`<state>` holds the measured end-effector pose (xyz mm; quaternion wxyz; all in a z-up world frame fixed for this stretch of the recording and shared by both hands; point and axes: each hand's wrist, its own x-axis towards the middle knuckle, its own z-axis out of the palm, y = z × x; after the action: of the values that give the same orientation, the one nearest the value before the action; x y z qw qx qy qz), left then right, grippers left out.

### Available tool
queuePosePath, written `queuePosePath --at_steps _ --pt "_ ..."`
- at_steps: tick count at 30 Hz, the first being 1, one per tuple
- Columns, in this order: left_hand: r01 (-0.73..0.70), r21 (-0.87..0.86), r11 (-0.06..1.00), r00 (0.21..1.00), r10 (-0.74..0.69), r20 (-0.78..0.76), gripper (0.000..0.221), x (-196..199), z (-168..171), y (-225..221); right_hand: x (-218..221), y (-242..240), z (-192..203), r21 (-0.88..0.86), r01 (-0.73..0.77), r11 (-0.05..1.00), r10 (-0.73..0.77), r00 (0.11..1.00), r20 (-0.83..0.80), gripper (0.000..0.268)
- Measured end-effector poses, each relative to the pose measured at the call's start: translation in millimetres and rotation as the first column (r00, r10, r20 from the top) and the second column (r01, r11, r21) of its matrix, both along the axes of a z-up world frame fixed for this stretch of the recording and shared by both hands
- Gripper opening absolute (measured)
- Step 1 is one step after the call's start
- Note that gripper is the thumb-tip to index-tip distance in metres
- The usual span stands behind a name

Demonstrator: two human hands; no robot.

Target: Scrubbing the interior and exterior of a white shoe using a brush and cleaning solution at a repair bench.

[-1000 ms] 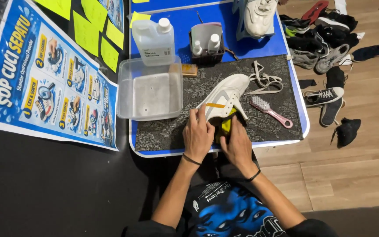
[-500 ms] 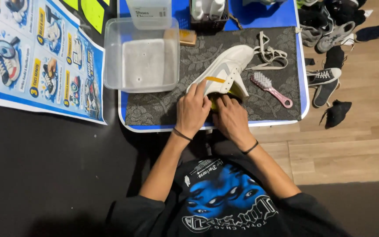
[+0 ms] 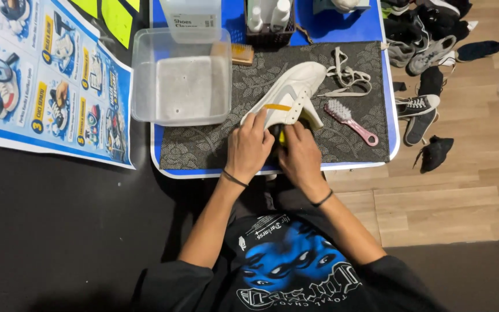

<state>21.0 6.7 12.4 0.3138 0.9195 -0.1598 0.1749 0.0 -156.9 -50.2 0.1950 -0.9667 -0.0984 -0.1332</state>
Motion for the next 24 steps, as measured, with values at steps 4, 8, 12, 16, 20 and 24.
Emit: queuePosePath --at_steps 4,8,12,16,20,24 --pt "-0.006 0.034 0.999 0.999 0.004 0.050 0.050 -3 -16 -3 -7 18 31 -0.039 0.037 0.999 -0.039 0.997 -0.064 0.042" --pt "-0.012 0.039 0.999 0.997 0.009 0.078 0.051 -3 -22 -1 -12 13 33 -0.132 -0.031 0.991 0.008 0.986 -0.169 0.046" --pt "0.010 -0.051 0.999 0.995 -0.005 0.101 0.050 -2 -27 0 -20 -5 26 -0.285 -0.213 0.935 0.159 0.967 -0.201 0.042" --pt "0.015 -0.066 0.998 0.992 -0.007 0.123 0.050 1 -28 -2 -12 -33 17 -0.264 -0.321 0.909 0.254 0.932 -0.259 0.049" --pt "0.017 -0.070 0.997 0.992 -0.008 0.125 0.050 -5 -33 -4 -18 -26 36 -0.001 -0.162 0.987 0.158 0.964 -0.213 0.047" --pt "0.023 -0.074 0.997 0.993 -0.015 0.114 0.048 -5 -26 -3 -11 -9 10 0.231 -0.011 0.973 0.021 0.999 -0.039 0.067"
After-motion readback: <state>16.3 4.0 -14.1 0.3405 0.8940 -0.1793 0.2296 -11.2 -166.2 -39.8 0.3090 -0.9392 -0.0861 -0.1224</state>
